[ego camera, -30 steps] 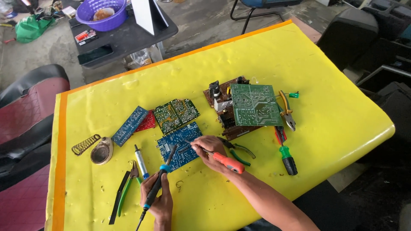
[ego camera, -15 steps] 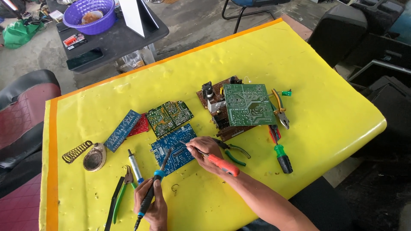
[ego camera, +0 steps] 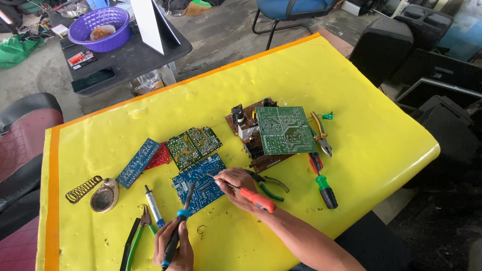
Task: Using a soldering iron and a screwdriver to remove electronic components from several circuit boards on a workbench.
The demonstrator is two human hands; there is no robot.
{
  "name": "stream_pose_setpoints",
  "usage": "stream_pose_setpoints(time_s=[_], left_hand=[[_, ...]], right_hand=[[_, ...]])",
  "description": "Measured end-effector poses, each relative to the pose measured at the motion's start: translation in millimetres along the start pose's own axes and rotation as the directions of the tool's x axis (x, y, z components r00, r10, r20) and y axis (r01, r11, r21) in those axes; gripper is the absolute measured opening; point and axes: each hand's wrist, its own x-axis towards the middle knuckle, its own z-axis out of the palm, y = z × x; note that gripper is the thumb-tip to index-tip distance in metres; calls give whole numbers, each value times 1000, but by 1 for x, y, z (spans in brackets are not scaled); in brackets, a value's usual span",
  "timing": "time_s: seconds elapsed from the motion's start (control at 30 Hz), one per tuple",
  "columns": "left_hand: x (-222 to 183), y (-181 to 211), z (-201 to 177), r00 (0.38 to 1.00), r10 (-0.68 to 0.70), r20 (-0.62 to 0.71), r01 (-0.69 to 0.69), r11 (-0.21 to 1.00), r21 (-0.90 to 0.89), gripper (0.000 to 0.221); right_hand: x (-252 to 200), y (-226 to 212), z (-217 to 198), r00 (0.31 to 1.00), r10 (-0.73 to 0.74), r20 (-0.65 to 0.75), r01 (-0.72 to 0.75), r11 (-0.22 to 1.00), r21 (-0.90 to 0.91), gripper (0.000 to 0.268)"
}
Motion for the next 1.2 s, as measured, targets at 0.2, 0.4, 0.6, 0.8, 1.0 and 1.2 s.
stream_pose_setpoints(time_s=[0.2,0.4,0.6,0.8,1.0,1.2], left_hand=[[5,25,-10,997,-72,19,69,987,148,25],[4,13,2,996,45,-81,-49,997,-53,17],[0,-18,13,971,152,-182,-174,979,-110,17],[11,2,8,977,152,-151,-178,967,-181,15],[9,2,7,978,140,-155,-164,974,-157,15],[13,5,7,983,112,-143,-135,978,-159,15]], right_hand=[[-3,3,-1,1000,23,16,-23,1000,20,33],[-6,7,2,999,37,27,-38,998,55,28],[-1,5,-3,997,54,50,-57,997,48,21],[0,2,0,999,47,25,-47,999,19,27],[-6,13,7,998,27,51,-26,1000,-16,29],[-2,4,2,998,8,70,-8,1000,4,31]])
